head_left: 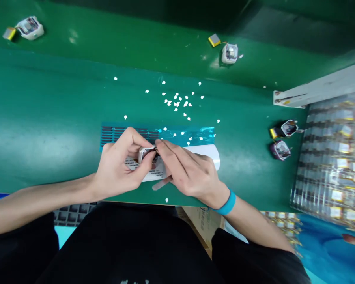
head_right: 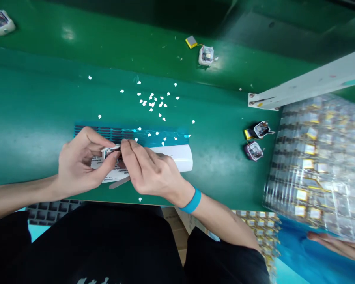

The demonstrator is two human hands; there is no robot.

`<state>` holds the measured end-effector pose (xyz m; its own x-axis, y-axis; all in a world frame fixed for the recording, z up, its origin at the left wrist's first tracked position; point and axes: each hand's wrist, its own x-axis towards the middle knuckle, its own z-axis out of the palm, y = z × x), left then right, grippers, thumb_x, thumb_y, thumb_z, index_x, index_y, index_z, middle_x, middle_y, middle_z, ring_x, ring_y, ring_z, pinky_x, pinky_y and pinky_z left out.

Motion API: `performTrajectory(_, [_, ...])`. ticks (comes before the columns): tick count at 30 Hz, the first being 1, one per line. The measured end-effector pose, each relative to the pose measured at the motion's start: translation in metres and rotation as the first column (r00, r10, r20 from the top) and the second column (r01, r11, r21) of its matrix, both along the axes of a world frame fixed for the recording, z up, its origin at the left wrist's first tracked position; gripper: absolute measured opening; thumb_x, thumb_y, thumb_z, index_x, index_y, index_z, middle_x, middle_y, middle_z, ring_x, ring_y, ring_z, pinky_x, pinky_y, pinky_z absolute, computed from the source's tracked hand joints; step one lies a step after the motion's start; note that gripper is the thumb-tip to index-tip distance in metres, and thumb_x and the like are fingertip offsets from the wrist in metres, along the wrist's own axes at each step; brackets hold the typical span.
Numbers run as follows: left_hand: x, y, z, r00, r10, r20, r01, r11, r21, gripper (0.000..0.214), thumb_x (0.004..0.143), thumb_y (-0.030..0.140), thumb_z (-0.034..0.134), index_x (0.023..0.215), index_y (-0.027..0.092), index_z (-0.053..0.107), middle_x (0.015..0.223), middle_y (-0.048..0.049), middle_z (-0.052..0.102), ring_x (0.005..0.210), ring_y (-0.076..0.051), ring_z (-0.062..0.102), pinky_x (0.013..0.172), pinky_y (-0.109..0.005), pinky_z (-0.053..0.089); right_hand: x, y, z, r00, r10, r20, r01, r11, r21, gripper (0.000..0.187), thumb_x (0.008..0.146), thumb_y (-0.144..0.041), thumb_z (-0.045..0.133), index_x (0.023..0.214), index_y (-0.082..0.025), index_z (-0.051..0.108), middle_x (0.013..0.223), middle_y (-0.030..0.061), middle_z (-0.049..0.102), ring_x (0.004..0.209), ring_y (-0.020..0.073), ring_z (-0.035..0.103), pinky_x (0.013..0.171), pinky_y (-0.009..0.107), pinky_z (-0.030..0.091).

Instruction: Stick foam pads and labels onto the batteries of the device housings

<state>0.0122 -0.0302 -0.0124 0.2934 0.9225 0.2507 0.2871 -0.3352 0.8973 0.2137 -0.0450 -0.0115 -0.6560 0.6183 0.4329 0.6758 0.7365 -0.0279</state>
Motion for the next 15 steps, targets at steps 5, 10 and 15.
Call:
performTrajectory(5, [-0.002,0.003,-0.001,0.997,-0.031,0.066,0.031,1.0,0.0,0.016,0.091,0.009,0.067,0.093,0.019,0.055,0.063,0.0069,0.069,0.049,-0.008,0.068,0.047,-0.014,0.05,-0.004,0.001,0.001,0.966,-0.064,-0.251,0.019,0.983,-0.181,0.026,0.105,-0.01,0.049,0.122,-0.009,0.069,0.112,0.011,0.082,0.087,0.0169,0.079,0.067,0.025,0.064])
performTrajectory(10, [-0.005,0.002,0.0,0.994,-0.086,0.068,0.092,0.992,-0.09,0.015,0.092,0.01,0.064,0.093,0.02,0.053,0.067,0.0049,0.072,0.054,-0.012,0.072,0.048,-0.018,0.053,-0.006,0.01,0.008,0.816,-0.291,-0.5,-0.058,0.819,-0.571,0.013,0.103,-0.029,0.064,0.103,-0.019,0.074,0.079,-0.0015,0.078,0.057,0.0091,0.064,0.056,0.022,0.052])
performTrajectory(15, [-0.006,0.002,0.002,0.988,-0.117,-0.1,0.116,0.993,-0.018,0.014,0.095,0.015,0.066,0.102,0.019,0.054,0.072,0.0042,0.075,0.06,-0.011,0.075,0.051,-0.018,0.051,-0.005,0.013,0.009,0.738,-0.45,-0.503,-0.171,0.596,-0.785,0.023,0.1,-0.041,0.07,0.093,-0.018,0.071,0.07,-0.0032,0.071,0.044,0.005,0.044,0.044,0.024,0.034])
